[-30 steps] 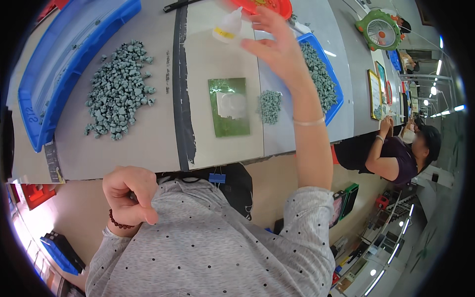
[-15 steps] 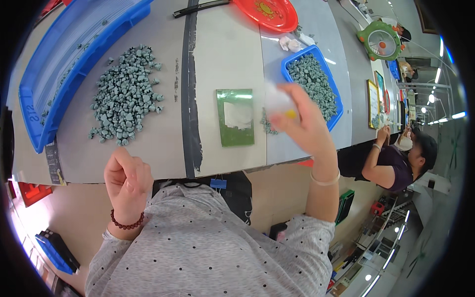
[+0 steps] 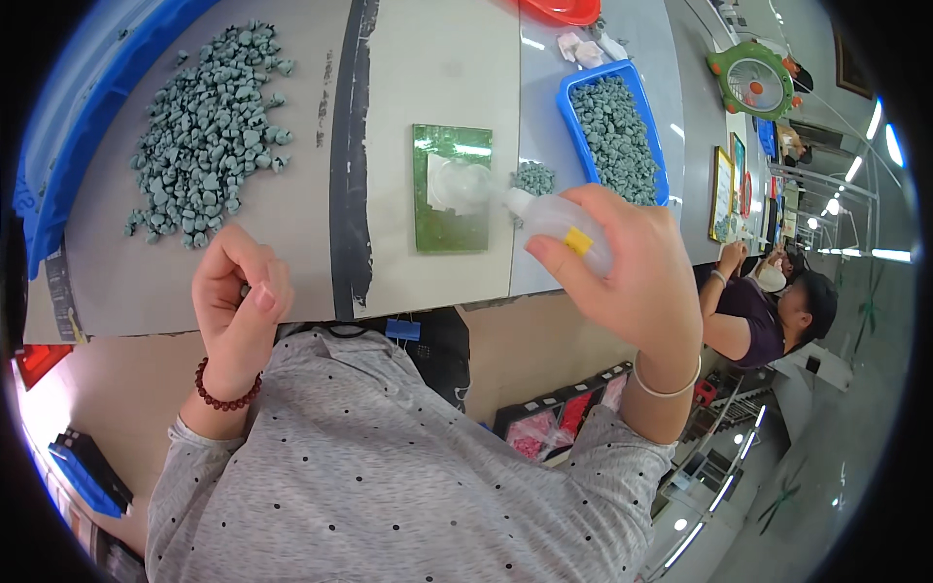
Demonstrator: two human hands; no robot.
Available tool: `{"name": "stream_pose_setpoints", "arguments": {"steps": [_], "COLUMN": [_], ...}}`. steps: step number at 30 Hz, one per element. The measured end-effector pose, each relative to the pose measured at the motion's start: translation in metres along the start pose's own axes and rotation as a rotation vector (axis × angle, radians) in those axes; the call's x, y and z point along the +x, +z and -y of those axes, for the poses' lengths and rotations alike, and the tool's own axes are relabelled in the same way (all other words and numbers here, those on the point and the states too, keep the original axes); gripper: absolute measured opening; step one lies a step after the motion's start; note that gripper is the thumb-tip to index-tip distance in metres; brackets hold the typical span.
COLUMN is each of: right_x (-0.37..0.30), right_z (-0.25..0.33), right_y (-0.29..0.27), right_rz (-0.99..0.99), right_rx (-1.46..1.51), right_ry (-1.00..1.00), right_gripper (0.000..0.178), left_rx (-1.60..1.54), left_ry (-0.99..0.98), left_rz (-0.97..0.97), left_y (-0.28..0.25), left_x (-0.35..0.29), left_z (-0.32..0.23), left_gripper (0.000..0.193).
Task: The person squirts liquid from a bottle onto a plate, then repeatedly picks up small components and attaches them to figurine pieces by hand.
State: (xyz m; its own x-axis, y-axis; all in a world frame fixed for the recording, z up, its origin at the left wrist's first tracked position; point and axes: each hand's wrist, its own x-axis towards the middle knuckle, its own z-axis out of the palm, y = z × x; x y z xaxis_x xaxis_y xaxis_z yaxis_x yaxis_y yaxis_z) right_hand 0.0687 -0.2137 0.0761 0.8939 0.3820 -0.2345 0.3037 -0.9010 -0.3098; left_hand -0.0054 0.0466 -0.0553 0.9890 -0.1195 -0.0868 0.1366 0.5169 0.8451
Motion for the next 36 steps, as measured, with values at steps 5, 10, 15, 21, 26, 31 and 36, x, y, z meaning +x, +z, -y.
{"name": "stream_pose_setpoints", "arguments": {"steps": [5,10,15,21,26,31,36], "right_x": [0.005,0.008,0.010,0.010,0.008,0.019,0.095], "right_z": [0.007,0.011,0.009,0.009,0.001,-0.038,-0.045], "right_y": [-0.005,-0.007,-0.003,-0.006,-0.007,0.009,0.032], "right_rz": [0.071,0.097,0.032,0.116,0.117,-0.013,-0.208], "right_rx": [-0.056,-0.075,-0.087,-0.060,0.037,0.512,0.634], "right_ry": [0.024,0.033,-0.039,0.052,0.106,0.115,-0.032], "right_gripper": [0.024,0.024,0.022,0.023,0.025,0.031,0.031], "left_rx": [-0.049,-0.068,-0.085,-0.100,-0.092,-0.093,-0.757], "left_ry": [-0.037,-0.064,-0.060,-0.055,-0.052,-0.056,-0.323], "left_rz": [-0.001,-0.002,0.009,0.010,-0.005,0.024,0.133], "left_y": [-0.001,-0.002,-0.003,-0.003,-0.005,-0.003,-0.002], "left_x": [0.003,0.004,0.004,0.005,0.003,0.005,0.004], "left_z": [-0.001,-0.004,-0.004,-0.003,-0.003,-0.007,-0.016], "left_gripper": [0.017,0.017,0.018,0.017,0.017,0.017,0.013]}}
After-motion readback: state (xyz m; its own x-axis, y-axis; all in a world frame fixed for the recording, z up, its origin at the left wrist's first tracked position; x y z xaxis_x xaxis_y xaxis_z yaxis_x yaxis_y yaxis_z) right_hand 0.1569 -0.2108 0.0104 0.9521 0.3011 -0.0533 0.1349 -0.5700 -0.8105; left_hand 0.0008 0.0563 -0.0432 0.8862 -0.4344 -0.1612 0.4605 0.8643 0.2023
